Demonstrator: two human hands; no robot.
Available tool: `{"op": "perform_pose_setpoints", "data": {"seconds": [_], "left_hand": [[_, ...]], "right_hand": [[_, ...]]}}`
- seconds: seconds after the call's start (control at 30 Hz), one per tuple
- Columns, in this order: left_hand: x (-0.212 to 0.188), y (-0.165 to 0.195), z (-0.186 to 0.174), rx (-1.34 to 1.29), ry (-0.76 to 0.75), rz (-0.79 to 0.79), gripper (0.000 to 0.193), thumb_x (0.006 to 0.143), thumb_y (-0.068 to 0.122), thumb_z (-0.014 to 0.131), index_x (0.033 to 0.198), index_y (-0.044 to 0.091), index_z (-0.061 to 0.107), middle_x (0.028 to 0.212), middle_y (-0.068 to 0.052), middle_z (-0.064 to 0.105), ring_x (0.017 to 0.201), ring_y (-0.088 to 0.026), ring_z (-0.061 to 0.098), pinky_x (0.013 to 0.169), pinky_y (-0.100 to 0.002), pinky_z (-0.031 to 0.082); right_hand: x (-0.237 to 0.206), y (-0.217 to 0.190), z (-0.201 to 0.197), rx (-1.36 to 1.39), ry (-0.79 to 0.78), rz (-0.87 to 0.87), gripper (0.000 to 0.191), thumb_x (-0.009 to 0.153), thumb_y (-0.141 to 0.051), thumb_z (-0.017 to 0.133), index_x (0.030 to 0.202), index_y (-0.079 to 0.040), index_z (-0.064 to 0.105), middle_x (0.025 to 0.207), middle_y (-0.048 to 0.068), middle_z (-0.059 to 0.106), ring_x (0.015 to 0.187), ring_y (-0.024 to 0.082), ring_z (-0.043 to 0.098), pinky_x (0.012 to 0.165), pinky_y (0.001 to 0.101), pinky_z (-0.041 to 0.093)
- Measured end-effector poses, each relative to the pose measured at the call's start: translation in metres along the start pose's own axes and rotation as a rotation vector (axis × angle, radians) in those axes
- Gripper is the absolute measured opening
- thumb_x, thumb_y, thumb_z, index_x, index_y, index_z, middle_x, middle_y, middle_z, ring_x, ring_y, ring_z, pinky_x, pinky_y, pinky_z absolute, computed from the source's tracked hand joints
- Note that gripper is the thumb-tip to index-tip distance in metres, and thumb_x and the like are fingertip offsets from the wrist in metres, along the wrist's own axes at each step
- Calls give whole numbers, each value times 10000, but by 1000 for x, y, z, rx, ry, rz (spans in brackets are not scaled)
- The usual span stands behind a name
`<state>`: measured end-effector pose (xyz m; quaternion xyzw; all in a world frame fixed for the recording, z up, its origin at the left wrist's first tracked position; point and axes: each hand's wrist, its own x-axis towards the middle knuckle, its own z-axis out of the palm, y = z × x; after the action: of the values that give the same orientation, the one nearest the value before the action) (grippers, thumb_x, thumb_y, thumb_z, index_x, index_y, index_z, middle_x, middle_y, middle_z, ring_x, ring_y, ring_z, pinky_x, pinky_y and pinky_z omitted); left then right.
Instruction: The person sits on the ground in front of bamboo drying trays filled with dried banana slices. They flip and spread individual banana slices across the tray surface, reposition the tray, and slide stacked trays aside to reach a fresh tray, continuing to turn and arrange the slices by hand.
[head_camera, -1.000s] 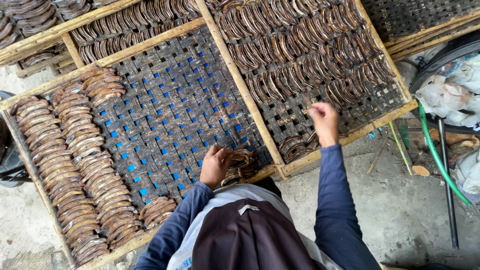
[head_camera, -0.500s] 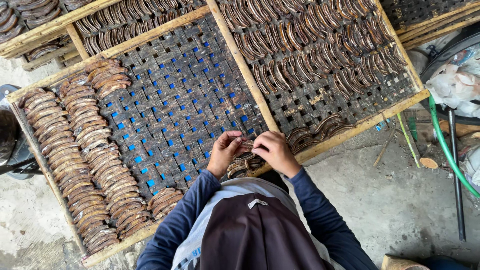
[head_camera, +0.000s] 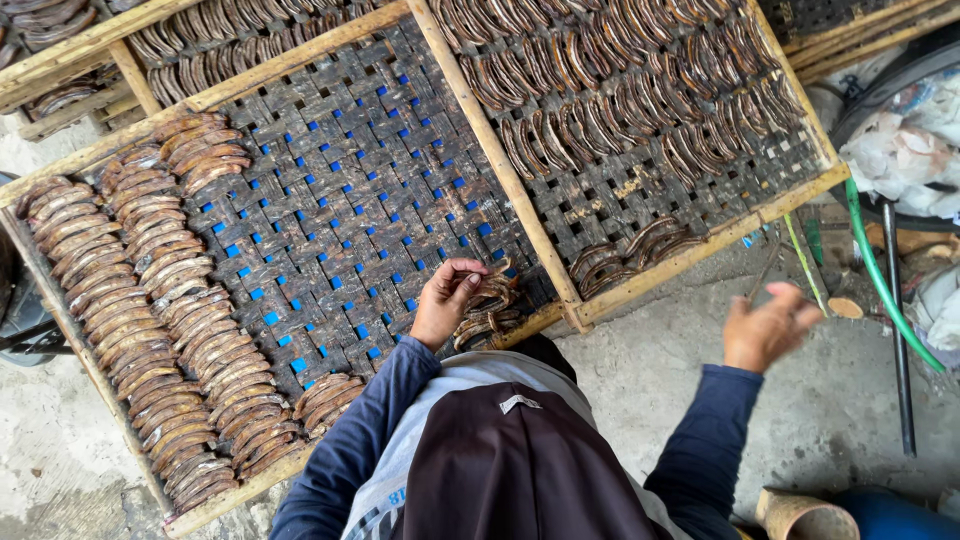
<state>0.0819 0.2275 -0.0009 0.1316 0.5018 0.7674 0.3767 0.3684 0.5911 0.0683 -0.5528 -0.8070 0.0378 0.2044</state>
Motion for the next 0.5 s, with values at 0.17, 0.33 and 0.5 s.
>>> {"op": "perform_pose_setpoints", "data": {"seconds": [0.17,0.33,0.5], "left_hand": [[-2,-7,8,290,-75,146,185,1029,-48,595,1189,41,622,1181,-50,708,1111,-123,664,996,-279,537],[-5,-12,8,252,-76,107,225,1000,-70,582,1189,52,585,1166,-31,691,1094,-114,680,986,-267,546],[-8,-5,-5,446,35,131,294,899,-66,670,1154,62,601,1132,-65,654,1034,-174,694,906,-288,562]], "right_hand": [[-41,-101,32,764,-475,-185,341,977,-89,707,1279,-46,554,1122,125,658,986,188,673,857,327,590],[-100,-193,73,1081,-1126,-127,273,994,-70,623,1254,-26,554,1111,96,670,941,161,706,783,305,636],[-130,-207,98,1178,-1158,-64,125,964,-2,640,1086,-13,619,971,55,689,878,123,699,778,261,596]]}}
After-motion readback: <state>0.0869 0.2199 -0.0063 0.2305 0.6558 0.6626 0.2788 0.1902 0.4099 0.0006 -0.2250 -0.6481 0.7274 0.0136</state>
